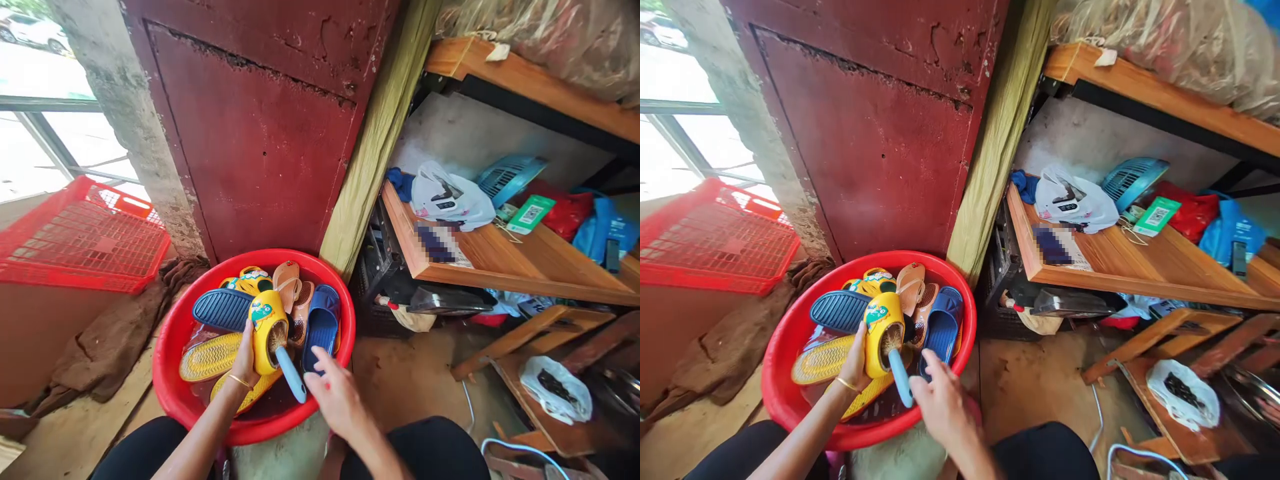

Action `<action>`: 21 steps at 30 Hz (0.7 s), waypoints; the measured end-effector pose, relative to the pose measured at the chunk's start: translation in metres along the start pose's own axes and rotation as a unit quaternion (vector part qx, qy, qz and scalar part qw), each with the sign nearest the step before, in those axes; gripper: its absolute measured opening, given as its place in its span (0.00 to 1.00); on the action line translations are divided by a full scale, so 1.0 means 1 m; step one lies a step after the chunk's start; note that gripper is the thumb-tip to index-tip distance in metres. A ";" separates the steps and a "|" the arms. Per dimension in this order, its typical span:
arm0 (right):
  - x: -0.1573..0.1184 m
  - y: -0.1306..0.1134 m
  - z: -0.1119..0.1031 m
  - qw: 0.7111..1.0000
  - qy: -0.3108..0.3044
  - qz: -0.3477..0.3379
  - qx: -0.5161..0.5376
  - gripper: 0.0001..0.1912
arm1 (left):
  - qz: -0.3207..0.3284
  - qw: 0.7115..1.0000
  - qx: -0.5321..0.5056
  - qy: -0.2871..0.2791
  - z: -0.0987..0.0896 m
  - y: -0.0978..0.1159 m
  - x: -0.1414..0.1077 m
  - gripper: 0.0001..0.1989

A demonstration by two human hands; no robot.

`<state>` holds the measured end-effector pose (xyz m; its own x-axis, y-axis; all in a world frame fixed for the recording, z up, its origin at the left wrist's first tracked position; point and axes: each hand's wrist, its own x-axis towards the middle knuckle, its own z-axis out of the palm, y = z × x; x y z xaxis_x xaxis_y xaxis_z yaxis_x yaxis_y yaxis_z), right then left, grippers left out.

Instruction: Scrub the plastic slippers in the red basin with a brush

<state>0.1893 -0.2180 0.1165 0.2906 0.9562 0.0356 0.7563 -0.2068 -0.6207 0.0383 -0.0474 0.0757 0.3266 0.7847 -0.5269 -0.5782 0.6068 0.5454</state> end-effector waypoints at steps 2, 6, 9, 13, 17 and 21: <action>0.004 -0.031 0.033 0.998 -0.035 -0.024 -0.052 0.29 | 0.010 1.000 0.013 0.019 0.000 -0.004 0.000 0.27; 0.028 -0.058 0.066 0.991 -0.040 -0.035 -0.119 0.30 | 0.028 0.998 0.038 0.037 -0.002 -0.002 0.006 0.27; 0.051 -0.059 0.063 0.989 -0.039 -0.034 -0.135 0.26 | 0.064 0.994 0.064 0.055 -0.001 0.004 0.017 0.25; 0.060 -0.059 0.042 0.986 -0.083 -0.038 -0.141 0.25 | 0.078 0.987 0.101 0.100 -0.003 0.009 0.028 0.23; 0.028 -0.046 0.020 0.979 -0.158 -0.048 -0.118 0.24 | 0.093 0.972 0.131 0.174 -0.010 0.011 0.027 0.24; -0.007 -0.029 0.005 0.976 -0.191 -0.043 -0.095 0.21 | 0.092 0.971 0.134 0.176 -0.015 0.014 0.026 0.23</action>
<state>0.1624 -0.2179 0.1298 0.0093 0.9714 -0.2373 0.8740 -0.1232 -0.4701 0.0274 -0.0201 0.0598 -0.0676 0.8199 -0.5685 -0.3721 0.5080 0.7768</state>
